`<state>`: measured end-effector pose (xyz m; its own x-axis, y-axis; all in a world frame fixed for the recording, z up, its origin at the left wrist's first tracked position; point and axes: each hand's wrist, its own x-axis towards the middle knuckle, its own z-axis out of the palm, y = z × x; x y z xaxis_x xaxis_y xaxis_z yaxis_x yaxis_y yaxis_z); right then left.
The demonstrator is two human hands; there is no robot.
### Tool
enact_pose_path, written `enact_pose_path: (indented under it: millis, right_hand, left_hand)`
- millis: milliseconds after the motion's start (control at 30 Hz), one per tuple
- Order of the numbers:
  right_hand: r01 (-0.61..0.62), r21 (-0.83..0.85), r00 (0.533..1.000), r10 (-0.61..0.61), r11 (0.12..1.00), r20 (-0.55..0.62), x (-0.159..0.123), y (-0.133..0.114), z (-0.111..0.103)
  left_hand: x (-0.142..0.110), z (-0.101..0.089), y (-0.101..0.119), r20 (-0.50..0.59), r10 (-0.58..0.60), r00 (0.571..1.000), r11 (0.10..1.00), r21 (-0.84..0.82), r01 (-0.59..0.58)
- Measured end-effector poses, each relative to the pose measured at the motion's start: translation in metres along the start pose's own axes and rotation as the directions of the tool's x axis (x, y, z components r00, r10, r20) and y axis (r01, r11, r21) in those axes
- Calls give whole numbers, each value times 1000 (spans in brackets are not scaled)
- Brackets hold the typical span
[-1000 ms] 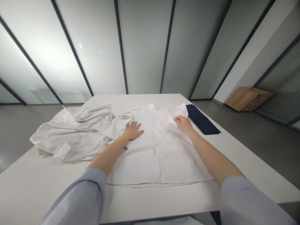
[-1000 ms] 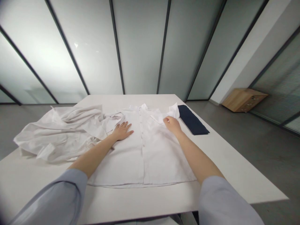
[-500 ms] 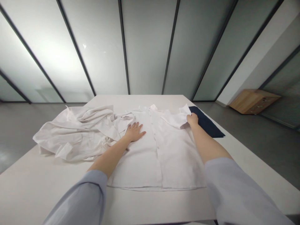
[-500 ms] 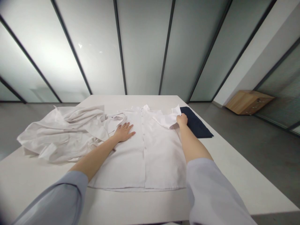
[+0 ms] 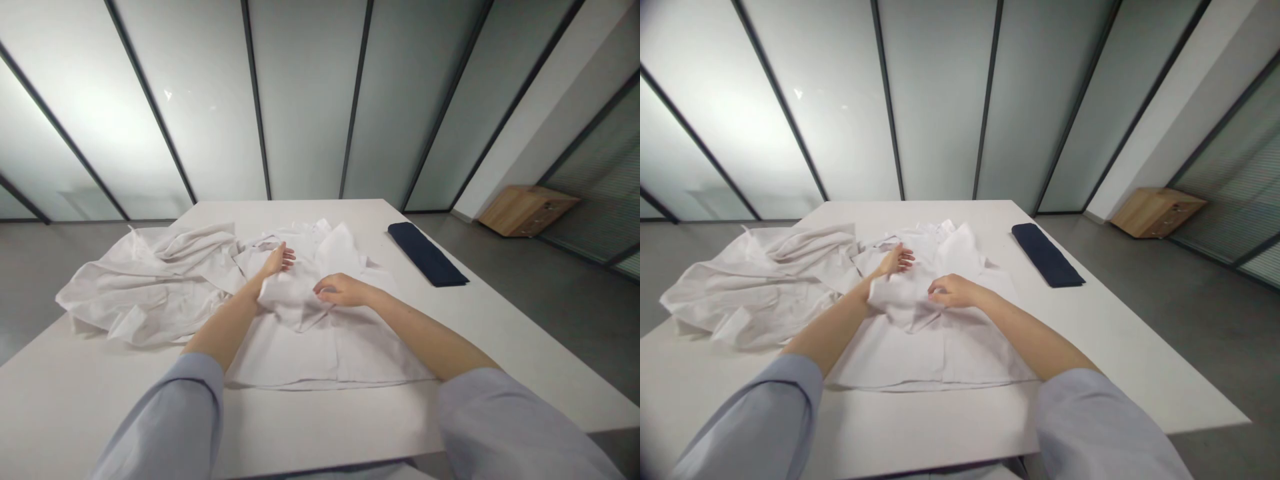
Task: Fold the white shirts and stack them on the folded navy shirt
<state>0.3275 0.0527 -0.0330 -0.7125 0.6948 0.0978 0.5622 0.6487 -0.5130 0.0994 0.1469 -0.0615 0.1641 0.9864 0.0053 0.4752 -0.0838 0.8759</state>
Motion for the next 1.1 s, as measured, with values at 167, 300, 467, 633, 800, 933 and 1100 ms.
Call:
enact_pose_path:
  millis: [167, 300, 467, 633, 800, 933, 1100]
  right_hand:
    - [-329, -331, 941, 276, 885, -196, -6, 43, 9]
    - [-584, -367, 811, 543, 724, -218, -15, 86, 1]
    - [-724, -342, 689, 644, 598, -332, -27, 127, -17]
    - [-802, -304, 597, 695, 514, -401, -24, 150, -28]
    - [-830, -258, 554, 676, 495, -486, -23, 162, -32]
    - [-870, -263, 488, 650, 418, -582, -23, 161, -35]
    - [-739, -382, 653, 449, 555, -610, -15, 138, -26]
  left_hand:
    - [-20, -19, 2, 283, -36, 958, 999, 38, 26]
    - [-29, -20, 0, 319, 38, 947, 889, 422, -178]
    - [-36, -17, -10, 405, 53, 913, 783, 551, -290]
    - [-48, -17, -15, 407, 113, 906, 693, 622, -366]
    - [-65, -17, -12, 425, 103, 899, 621, 679, -392]
    - [-72, -16, -9, 479, -3, 878, 547, 736, -399]
    - [-57, -21, -5, 111, 160, 981, 569, 801, -183]
